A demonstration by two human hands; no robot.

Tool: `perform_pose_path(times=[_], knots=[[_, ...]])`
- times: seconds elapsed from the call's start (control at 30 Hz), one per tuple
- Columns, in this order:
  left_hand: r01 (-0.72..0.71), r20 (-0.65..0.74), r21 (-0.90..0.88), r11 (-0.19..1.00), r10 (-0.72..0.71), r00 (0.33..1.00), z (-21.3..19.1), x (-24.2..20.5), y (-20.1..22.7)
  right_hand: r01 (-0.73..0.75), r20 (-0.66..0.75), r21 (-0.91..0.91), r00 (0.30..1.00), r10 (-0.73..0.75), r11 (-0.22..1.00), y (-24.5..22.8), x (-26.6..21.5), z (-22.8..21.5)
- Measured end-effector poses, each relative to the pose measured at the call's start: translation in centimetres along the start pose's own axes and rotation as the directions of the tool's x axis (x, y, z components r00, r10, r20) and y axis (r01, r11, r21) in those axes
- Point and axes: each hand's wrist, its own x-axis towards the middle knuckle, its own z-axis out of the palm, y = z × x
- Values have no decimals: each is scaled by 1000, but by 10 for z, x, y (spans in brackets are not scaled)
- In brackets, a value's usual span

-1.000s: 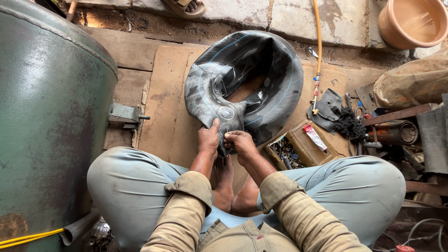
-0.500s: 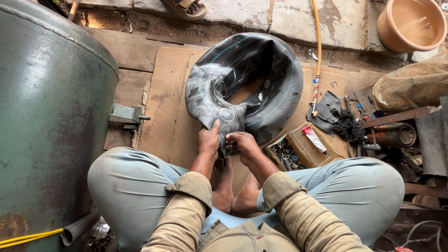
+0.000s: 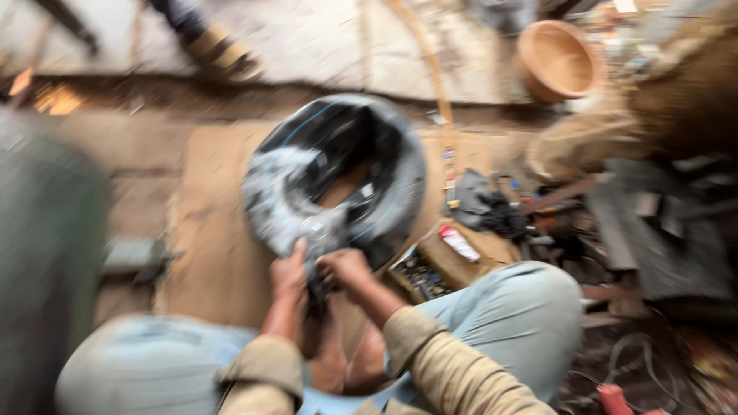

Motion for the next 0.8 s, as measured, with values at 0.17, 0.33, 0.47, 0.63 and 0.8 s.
perform_pose_path(times=[0.17, 0.33, 0.47, 0.63, 0.8], knots=[[14, 70, -245, 969, 4, 998, -2, -5, 3, 121, -29, -209, 991, -130, 970, 4, 0, 9], [63, 99, -290, 955, -35, 994, 0, -13, 15, 148, -110, -343, 974, -196, 927, -8, -5, 10], [91, 132, -302, 949, -53, 990, -1, -25, 32, 251, -100, -400, 944, -314, 882, -10, -1, 0], [98, 187, -85, 992, -81, 979, -2, -37, 34, 445, -118, -567, 789, -603, 693, -5, 24, -23], [1, 259, -92, 996, 23, 966, 4, -34, 21, 181, -82, -132, 978, -192, 975, 1, 54, -47]])
